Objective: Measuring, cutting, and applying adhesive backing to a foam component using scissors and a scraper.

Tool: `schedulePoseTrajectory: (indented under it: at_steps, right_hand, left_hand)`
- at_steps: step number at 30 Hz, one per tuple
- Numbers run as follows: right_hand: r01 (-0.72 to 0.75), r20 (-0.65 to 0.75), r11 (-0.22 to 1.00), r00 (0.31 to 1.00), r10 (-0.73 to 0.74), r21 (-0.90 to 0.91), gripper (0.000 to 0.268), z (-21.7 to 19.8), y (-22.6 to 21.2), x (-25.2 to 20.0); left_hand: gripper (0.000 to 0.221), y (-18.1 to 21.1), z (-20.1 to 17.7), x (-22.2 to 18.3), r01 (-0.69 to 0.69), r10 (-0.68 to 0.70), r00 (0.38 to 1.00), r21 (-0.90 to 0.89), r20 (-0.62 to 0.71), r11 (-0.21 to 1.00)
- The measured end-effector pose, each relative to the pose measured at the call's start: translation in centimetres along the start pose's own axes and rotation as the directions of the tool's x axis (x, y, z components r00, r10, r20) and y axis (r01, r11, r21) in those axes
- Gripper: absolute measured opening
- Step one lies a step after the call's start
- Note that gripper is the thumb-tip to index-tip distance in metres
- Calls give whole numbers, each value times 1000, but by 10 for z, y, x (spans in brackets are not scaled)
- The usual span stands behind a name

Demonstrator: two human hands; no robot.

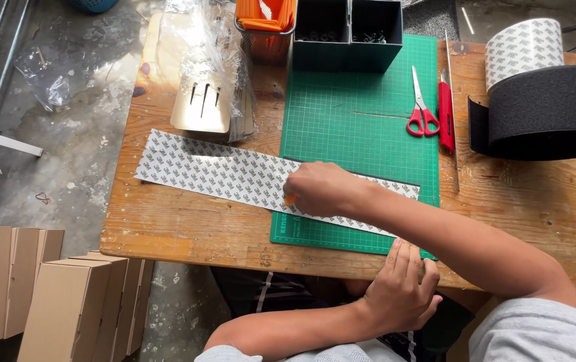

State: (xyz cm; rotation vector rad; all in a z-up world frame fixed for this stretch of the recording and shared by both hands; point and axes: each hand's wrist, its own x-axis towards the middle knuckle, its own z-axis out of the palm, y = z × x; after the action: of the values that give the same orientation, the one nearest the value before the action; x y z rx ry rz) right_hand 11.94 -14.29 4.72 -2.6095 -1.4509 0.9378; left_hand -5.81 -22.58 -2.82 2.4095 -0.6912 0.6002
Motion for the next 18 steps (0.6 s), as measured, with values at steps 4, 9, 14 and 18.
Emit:
schedulePoseTrajectory:
  at_steps: [4, 9, 14, 18]
  right_hand:
    - [2, -3, 983, 1000, -1, 182, 30, -5, -3, 15]
    - [35, 1, 976, 999, -36, 214, 22, -28, -14, 26]
    - [237, -204, 906, 964, -173, 350, 28, -28, 16, 12]
    - [162, -265, 942, 961, -82, 295, 29, -14, 36, -49]
  left_hand:
    - [49, 0, 1, -3, 9, -9, 1000, -10, 3, 1000]
    - [42, -4, -3, -3, 12, -14, 999, -63, -32, 998]
    - [40, -4, -11, -1, 52, -50, 999, -230, 17, 972]
    - [42, -1, -15, 0, 31, -32, 999, -260, 3, 965]
